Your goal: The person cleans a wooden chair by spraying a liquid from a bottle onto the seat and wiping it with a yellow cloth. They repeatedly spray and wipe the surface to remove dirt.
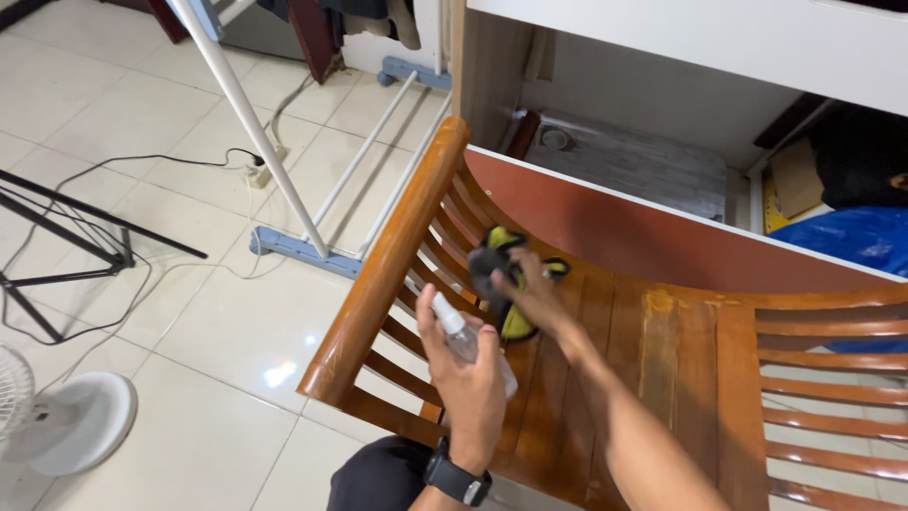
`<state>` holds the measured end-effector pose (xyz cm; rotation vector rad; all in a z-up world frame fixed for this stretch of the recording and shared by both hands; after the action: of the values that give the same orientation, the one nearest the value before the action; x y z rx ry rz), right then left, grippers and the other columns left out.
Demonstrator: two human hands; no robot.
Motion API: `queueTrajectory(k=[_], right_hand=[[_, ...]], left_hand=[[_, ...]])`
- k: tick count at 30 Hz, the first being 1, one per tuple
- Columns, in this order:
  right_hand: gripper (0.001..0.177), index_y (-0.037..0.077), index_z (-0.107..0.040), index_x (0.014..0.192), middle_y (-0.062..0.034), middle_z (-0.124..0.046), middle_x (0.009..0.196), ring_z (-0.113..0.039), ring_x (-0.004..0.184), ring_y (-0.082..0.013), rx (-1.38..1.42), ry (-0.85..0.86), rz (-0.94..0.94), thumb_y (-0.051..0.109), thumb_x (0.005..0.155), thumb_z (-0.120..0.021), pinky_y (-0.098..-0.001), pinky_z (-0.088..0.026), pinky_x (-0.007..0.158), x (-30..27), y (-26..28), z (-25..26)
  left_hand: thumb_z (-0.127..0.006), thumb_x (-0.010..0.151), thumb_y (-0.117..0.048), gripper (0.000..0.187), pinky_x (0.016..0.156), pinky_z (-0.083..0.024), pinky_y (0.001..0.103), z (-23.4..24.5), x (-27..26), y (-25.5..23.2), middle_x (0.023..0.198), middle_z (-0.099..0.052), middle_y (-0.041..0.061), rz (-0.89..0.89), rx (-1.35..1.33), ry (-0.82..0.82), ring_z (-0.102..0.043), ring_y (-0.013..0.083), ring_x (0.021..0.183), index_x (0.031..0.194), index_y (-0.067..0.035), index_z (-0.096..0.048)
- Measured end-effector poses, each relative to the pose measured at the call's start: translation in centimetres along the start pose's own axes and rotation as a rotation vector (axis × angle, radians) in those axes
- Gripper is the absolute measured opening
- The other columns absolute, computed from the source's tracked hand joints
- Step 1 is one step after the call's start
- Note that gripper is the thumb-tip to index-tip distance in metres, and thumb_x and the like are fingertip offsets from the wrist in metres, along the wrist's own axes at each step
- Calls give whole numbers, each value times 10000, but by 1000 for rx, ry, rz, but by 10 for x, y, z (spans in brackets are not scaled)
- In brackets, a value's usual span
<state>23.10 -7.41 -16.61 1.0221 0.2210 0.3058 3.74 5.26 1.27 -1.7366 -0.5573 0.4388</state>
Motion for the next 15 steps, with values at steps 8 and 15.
queueTrajectory(k=[8, 15], right_hand=[[576, 150, -563, 1294, -72, -486, 1428, -399, 1399, -280, -246, 414, 180, 187, 797, -851, -429, -283, 1168, -143, 4, 36], [588, 240, -556, 1369, -80, -521, 1382, -417, 1359, -286, -110, -171, -377, 333, 852, -819, -473, -312, 1137, -100, -11, 57]], left_hand=[[-593, 867, -6, 779, 628, -539, 282, 12, 8, 9, 873, -567, 51, 170, -134, 21, -575, 123, 697, 1562, -203, -301], [-594, 855, -18, 774, 581, -525, 286, 6, 4, 21, 829, -555, 45, 244, -197, 20, -573, 130, 648, 1550, -229, -327]])
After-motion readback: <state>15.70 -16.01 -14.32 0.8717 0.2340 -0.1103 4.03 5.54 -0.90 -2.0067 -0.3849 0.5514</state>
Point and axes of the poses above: each hand's wrist, its own x-axis towards the middle knuckle, its own z-axis out of the back of the hand, y = z × x, the point moved 5 cm from there along x, towards the middle knuckle
